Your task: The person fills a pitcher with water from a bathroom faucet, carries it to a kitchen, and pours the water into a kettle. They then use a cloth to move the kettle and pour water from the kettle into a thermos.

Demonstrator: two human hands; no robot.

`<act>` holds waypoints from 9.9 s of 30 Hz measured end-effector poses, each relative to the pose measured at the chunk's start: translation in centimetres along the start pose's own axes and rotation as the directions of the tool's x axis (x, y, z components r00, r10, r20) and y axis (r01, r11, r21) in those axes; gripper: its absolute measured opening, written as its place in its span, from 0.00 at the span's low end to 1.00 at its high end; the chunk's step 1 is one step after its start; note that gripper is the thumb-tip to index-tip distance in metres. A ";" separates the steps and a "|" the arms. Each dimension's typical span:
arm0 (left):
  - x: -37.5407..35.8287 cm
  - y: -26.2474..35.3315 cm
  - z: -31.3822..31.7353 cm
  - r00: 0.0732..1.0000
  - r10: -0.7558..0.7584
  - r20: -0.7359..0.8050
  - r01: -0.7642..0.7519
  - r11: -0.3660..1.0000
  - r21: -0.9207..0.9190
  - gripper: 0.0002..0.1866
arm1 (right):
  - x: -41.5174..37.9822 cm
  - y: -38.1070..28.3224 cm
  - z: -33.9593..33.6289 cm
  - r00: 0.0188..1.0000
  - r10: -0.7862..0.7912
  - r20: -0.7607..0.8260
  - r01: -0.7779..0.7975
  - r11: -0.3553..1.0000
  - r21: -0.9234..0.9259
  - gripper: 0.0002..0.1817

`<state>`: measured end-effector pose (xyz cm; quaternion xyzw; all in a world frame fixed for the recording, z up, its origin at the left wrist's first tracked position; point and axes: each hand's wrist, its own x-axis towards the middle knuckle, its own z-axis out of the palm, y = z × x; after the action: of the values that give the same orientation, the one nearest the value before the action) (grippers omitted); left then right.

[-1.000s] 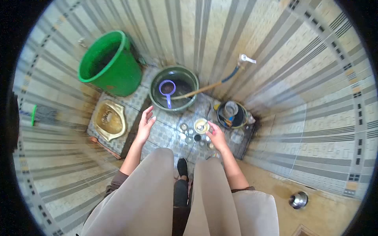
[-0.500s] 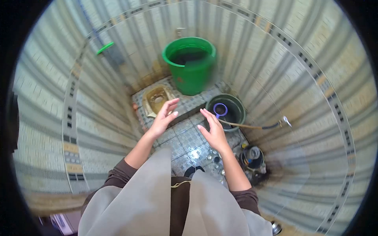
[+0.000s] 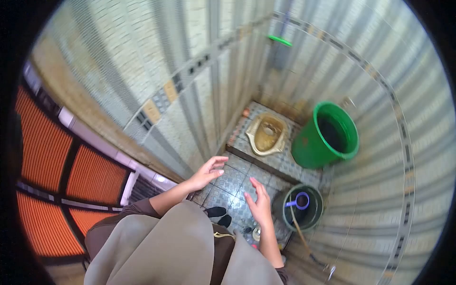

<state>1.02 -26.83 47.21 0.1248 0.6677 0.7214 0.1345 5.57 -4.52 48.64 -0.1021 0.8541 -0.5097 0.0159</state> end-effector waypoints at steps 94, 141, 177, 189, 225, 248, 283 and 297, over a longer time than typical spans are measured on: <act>58.3 -24.5 -104.6 0.971 -0.239 0.008 0.199 0.825 0.529 0.20 | 97.1 5.0 78.9 0.495 0.765 -0.412 -0.718 0.627 0.302 0.20; 51.9 0.6 -111.8 0.890 -0.299 0.345 0.252 0.952 0.174 0.17 | 88.3 -13.3 78.6 0.449 0.767 -0.458 -0.129 0.563 0.816 0.09; 12.5 4.0 -79.6 -0.227 -0.431 0.873 0.380 0.786 0.487 0.08 | 39.1 -41.2 87.4 -0.826 0.477 -0.300 0.266 0.799 0.539 0.13; -0.2 2.3 -61.0 -0.215 -0.455 0.864 0.321 0.803 0.503 0.08 | 19.7 -34.4 73.6 -0.953 0.179 -0.246 0.083 0.931 0.355 0.13; -16.3 -9.2 -6.8 0.429 -0.429 0.795 0.518 0.838 0.172 0.13 | -26.1 -15.2 41.4 -0.639 0.533 -0.554 0.064 0.755 0.652 0.13; 3.0 -47.2 13.2 0.570 -0.755 0.324 0.679 0.655 0.331 0.14 | -24.0 36.0 20.1 -0.526 0.816 -0.240 -0.029 0.265 0.964 0.13; 10.5 -78.3 18.3 0.358 -0.889 0.284 0.643 0.455 0.616 0.21 | -21.2 83.8 24.1 -0.282 0.917 -0.282 -0.814 -0.073 0.577 0.15; 9.0 -50.6 10.6 0.531 -0.837 -0.130 0.776 0.419 0.472 0.26 | -22.4 47.7 19.1 -0.304 0.813 -0.497 -0.437 0.344 0.831 0.20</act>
<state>-2.19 -10.10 -2.40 -0.1376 0.7893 0.3698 0.4706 22.48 5.06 -3.94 0.7155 0.4699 -0.4770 -0.1991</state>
